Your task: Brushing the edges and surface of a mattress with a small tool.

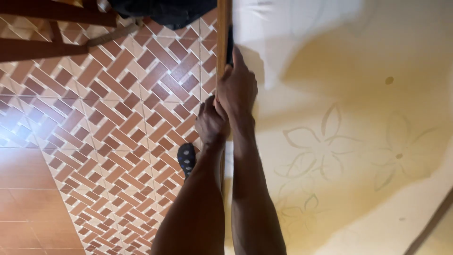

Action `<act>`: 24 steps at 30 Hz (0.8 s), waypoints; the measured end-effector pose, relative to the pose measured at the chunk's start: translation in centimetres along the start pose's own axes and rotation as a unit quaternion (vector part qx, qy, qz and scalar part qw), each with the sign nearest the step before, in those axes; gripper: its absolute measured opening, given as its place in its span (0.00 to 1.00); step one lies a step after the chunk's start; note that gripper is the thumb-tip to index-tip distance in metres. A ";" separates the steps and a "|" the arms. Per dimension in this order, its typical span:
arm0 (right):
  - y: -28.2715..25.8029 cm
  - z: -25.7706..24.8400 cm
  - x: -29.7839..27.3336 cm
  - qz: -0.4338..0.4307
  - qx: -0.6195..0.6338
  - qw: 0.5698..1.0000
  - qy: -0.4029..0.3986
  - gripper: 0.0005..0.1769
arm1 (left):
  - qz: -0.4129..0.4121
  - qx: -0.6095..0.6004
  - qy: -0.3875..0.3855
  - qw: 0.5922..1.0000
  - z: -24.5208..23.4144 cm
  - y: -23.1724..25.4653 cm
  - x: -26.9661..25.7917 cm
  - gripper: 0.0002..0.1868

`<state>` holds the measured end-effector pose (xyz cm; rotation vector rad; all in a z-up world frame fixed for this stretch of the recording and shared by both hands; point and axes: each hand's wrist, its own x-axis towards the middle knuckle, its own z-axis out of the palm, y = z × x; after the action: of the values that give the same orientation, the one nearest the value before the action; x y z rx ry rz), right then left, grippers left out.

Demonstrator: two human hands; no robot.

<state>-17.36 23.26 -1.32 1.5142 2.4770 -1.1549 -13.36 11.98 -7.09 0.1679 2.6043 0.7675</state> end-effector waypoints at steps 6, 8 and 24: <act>2.4 -2.6 -7.5 0.015 0.061 0.998 -0.005 0.27 | 0.014 0.004 -0.016 1.000 -0.4 -0.1 -0.1 0.25; 0.9 -2.5 -6.1 0.045 0.051 0.997 -0.023 0.33 | 0.029 0.002 -0.014 0.999 -0.4 -0.3 -0.1 0.25; 3.8 0.6 -2.2 -0.049 0.078 0.992 0.090 0.23 | 0.018 -0.001 0.003 1.000 -0.4 -0.6 -1.9 0.24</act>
<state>-13.47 22.21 -3.17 1.6210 2.6607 -1.3109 -11.79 10.82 -6.38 0.2118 2.6134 0.7837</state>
